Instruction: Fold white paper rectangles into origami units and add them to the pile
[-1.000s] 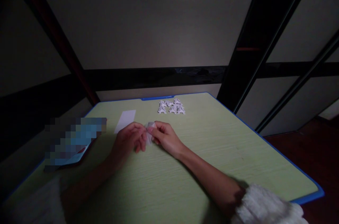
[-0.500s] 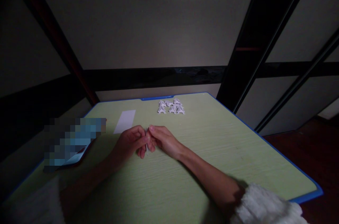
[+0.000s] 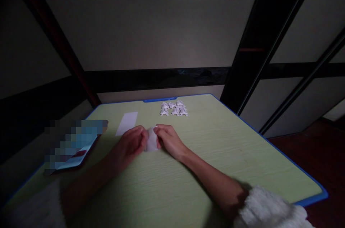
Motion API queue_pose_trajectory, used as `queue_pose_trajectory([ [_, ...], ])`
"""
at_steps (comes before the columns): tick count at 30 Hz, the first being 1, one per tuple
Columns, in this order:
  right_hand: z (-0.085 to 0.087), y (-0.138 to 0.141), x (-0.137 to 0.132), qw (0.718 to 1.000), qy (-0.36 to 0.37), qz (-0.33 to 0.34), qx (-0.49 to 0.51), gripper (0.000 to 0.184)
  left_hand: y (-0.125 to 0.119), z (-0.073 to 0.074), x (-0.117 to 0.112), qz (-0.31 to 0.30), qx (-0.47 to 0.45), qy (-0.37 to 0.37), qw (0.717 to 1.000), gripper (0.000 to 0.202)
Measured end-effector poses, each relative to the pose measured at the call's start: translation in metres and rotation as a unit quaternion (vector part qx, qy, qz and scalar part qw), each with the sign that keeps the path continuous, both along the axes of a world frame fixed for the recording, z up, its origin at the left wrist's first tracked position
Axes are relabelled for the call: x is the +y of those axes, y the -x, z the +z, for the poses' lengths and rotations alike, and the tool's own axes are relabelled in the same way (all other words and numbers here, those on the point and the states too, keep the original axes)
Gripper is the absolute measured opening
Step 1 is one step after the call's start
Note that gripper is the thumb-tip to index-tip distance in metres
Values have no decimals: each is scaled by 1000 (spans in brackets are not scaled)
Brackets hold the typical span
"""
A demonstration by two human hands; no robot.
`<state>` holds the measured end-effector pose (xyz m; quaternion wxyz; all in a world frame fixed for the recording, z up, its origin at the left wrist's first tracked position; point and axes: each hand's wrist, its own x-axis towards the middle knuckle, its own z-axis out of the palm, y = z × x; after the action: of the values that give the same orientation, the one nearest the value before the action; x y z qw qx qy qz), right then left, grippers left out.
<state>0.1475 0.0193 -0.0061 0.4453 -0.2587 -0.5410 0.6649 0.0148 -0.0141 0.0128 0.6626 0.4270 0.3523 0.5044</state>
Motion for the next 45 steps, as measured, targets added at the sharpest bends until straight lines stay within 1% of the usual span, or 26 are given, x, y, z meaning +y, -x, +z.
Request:
queue_pose_trajectory([
  [1,0,0,2,1000,0,-27,1,24,3,2,1,30,-41,21,998,17],
  [3,1,-1,4,997,-3,-71,5,24,9,5,4,71,-113,50,990,15],
  [5,2,-3,7,994,-7,-111,5,23,14,7,6,102,-147,55,982,14],
  [7,4,-4,8,990,-9,-140,-5,22,15,6,7,122,-139,57,981,13],
  [9,5,-3,8,989,-9,-148,-15,22,12,5,7,134,-90,49,986,13],
  [11,5,-2,5,992,-3,-127,-19,23,6,2,5,136,-17,24,990,14],
  [12,5,-1,4,994,3,-106,-17,23,3,1,4,108,24,10,994,15],
  [15,4,2,-1,1000,20,-3,-14,26,-4,-3,2,42,113,-29,992,19],
  [17,4,2,-4,997,20,70,-9,30,-5,-4,2,19,151,-57,987,21],
  [18,4,2,-5,995,20,94,-4,32,-5,-5,3,13,166,-66,984,23],
  [20,4,2,-6,993,29,112,10,36,-5,-6,3,14,184,-73,980,25],
  [22,6,2,-6,992,51,110,22,37,-4,-7,4,23,190,-73,979,25],
  [25,8,1,-4,991,91,85,54,34,-2,-11,5,48,172,-64,982,21],
  [27,11,-1,-1,987,120,39,103,30,0,-12,6,74,156,-61,983,19],
  [31,15,-9,6,956,197,-48,210,27,1,-12,7,130,140,-62,980,16],
  [33,16,-13,8,945,220,-80,229,27,2,-11,7,146,137,-59,978,16],
  [34,16,-13,8,945,220,-87,225,27,2,-11,7,149,137,-57,978,15],
  [36,15,-11,7,959,190,-84,192,26,2,-10,7,148,138,-57,978,15],
  [38,13,-7,3,982,123,-67,130,26,2,-11,6,144,143,-61,977,15],
  [40,12,-2,-2,997,57,-26,45,29,1,-11,6,130,142,-68,979,15],
  [42,11,2,-7,999,12,36,-26,33,1,-10,6,96,139,-73,983,14],
  [45,11,3,-11,993,-41,83,-79,34,0,-9,5,38,141,-65,987,15],
])
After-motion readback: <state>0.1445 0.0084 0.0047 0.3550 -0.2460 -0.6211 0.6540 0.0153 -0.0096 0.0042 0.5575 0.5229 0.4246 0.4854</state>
